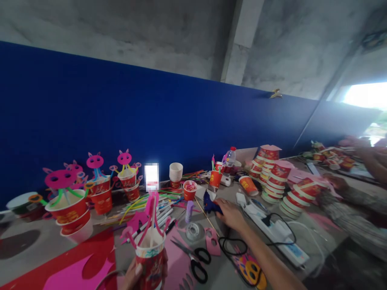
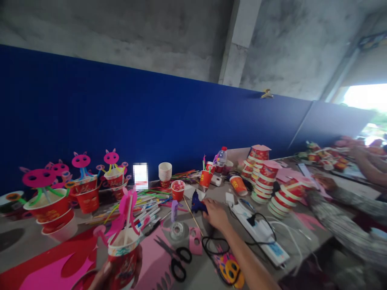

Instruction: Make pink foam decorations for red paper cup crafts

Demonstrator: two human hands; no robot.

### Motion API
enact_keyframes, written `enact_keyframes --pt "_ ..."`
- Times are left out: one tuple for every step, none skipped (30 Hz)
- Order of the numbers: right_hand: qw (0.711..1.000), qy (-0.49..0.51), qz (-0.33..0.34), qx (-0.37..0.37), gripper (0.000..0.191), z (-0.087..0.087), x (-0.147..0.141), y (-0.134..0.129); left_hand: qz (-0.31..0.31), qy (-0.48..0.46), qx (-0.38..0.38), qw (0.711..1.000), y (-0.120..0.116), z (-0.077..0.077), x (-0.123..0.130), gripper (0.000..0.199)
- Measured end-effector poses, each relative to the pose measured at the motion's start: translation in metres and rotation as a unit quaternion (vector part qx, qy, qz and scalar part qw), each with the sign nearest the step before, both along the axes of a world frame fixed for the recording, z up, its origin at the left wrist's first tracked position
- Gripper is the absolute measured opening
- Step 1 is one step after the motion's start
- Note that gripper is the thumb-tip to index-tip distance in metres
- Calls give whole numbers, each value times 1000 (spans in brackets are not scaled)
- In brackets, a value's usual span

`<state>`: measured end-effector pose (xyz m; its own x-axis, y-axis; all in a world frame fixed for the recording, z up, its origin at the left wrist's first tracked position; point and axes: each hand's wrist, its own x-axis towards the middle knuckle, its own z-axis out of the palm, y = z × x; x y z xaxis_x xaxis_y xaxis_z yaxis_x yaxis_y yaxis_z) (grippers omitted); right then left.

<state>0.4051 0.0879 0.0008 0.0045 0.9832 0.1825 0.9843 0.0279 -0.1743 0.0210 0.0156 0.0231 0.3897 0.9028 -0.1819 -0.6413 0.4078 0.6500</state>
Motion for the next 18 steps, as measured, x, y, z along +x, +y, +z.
enact_keyframes --pt "1000 2 3 1 46 -2 2 1 -1 2 1 1000 0 1 0 69" --pt "1000 5 7 2 46 -4 5 1 -2 4 3 1000 0 2 0 69" --pt "1000 7 12 2 46 -5 8 1 -3 6 5 1000 0 2 1 69" --pt "1000 10 17 2 47 -4 11 2 -4 7 7 1000 0 3 1 69" --pt "1000 13 22 1 48 -4 14 2 -6 9 9 1000 0 4 2 69" --pt "999 16 28 1 49 -3 18 2 -7 9 11 1000 0 5 2 70" --pt "999 19 33 0 49 -3 21 2 -8 10 13 1000 0 6 3 70" --pt "999 21 37 -1 50 -2 24 3 -9 11 16 1000 0 6 3 70" --pt "999 24 40 -2 49 -1 27 3 -9 12 18 1000 0 6 4 69" --pt "999 27 42 -4 49 -1 30 3 -9 12 20 1000 0 7 4 69" --pt "999 30 43 -6 50 0 32 4 -9 14 21 1000 -1 7 5 70" --pt "998 33 44 -8 50 0 33 4 -8 15 22 1000 -1 6 5 70" --pt "998 36 44 -9 51 0 34 5 -8 17 23 1000 -1 6 5 69" --pt "998 39 44 -10 51 0 34 5 -7 20 23 1000 -2 5 5 69" --pt "998 42 43 -10 51 1 34 6 -6 22 23 999 -3 4 4 68" --pt "998 44 41 -10 51 2 34 6 -5 25 23 999 -3 3 4 67" --pt "998 45 35 -7 52 3 33 6 -4 27 23 999 -4 2 3 65" --pt "999 46 28 -2 53 5 31 5 -2 30 24 999 -4 1 3 62"
